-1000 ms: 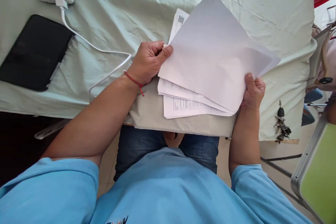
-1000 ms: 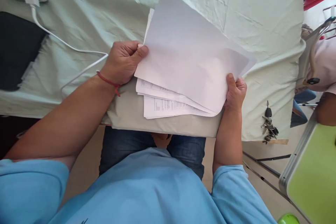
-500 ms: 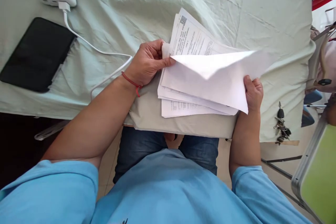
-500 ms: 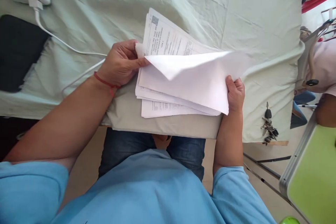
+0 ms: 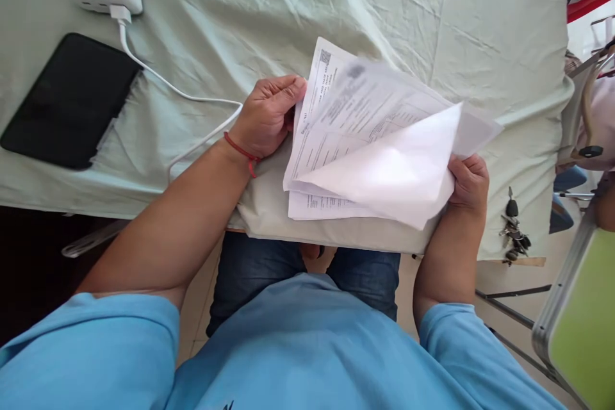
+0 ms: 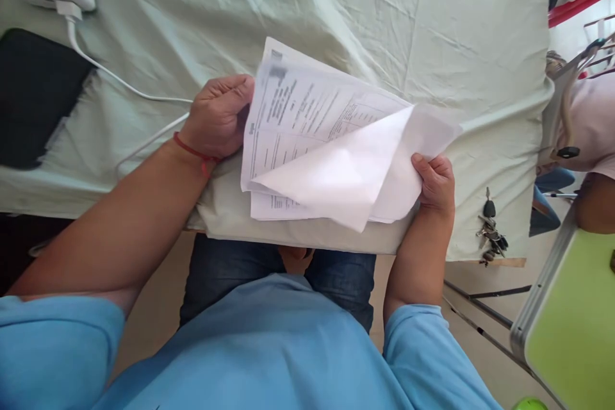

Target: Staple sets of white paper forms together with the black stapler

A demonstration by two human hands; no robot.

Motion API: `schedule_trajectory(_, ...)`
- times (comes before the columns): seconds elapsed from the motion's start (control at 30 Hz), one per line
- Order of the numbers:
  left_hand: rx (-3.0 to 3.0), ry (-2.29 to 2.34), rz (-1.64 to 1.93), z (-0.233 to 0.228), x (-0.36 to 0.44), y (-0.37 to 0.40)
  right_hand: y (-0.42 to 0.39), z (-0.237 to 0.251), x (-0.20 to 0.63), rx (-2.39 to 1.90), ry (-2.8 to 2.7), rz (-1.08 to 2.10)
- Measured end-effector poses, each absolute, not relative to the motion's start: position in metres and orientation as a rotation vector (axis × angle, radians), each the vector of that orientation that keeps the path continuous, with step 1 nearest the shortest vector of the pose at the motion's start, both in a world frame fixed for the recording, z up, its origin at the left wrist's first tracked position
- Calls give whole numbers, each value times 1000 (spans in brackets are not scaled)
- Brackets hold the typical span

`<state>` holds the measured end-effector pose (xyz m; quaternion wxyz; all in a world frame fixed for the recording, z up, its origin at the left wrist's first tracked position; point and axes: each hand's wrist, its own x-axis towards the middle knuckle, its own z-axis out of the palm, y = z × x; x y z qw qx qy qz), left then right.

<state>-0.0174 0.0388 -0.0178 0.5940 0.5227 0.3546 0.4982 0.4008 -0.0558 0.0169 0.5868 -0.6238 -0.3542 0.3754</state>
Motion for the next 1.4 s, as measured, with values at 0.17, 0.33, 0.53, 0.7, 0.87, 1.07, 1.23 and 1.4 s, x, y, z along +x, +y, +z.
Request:
schedule_trajectory(0.17,1099,701,1225,-13,-12,40,-63,20,398,-1469,-804,926)
schedule_trajectory(0.33,1076,776,1175,-7,-11,36,-65,22,401,-1513,-783,1118)
schedule_trajectory(0.53,1069,767,1190,-5,-9,32,-59,22,404,-1566,-699,1234)
schedule_trajectory(0.7,1001,697,1270,3,-1,25,-58,25,401,-1588,-765,1195)
schedule_trajectory(0.87,1205,699,1236,-1,-9,25,-57,23,403,-1598,-691,1147)
schedule_trajectory(1.07,1546,795,1160,5,-13,22,-59,25,398,-1621,-708,1090)
schedule_trajectory(1.23,1764,761,1150,3,-11,24,-60,38,392,-1608,-812,1111)
schedule_trajectory(1.4,1992,689,1126,1,-20,22,-56,48,383,-1626,-825,1173)
